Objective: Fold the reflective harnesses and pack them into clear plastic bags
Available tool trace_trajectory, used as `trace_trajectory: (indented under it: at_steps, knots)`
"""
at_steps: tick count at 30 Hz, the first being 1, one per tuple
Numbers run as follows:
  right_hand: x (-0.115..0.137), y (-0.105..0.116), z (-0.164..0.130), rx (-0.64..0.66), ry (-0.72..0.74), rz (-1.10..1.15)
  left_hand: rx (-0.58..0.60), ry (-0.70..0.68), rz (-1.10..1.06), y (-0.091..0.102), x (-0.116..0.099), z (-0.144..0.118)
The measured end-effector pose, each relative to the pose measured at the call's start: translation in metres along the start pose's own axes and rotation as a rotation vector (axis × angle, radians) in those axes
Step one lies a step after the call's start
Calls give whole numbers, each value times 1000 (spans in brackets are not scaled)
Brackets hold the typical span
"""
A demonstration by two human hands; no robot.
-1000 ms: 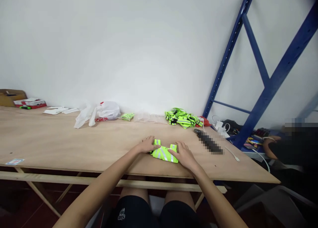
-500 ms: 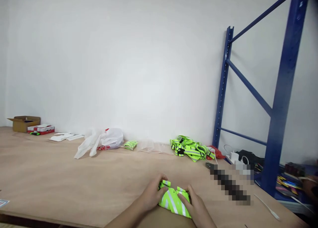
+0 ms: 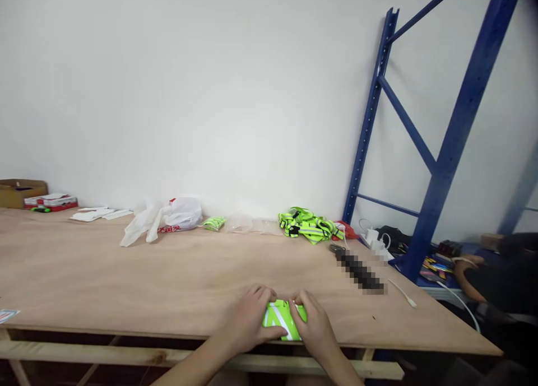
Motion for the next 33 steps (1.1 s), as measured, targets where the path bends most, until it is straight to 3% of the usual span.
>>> trace_trajectory:
  at_steps: [4, 11, 16, 21, 30, 33]
  knots:
    - [6, 3, -2, -35, 6, -5, -51, -45, 81, -2, -7, -3]
    - [6, 4, -6, 10, -135, -41, -193, 16, 9, -5, -14, -10]
    - [3, 5, -7, -25, -260, 87, -256, -27, -60, -8, -17, -6]
    - [-7, 0, -9, -61, -441, 246, -337, 14, -97, -5, -15, -3]
    - [-25, -19, -18, 56, -681, 385, -411, 125, -155, -4, -10, 1]
    - [-24, -22, -16, 63, -677, 367, -402, 135, -122, -7, -10, 3]
Point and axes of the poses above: each hand's wrist, its own z-axis towards the middle knuckle, its own y-axis out of the back of the hand, x = y × z, the point moved 9 cm from there along z, towards the middle knuckle, and after that the axes turned 8 degrees about -x, right-handed, at the moved point
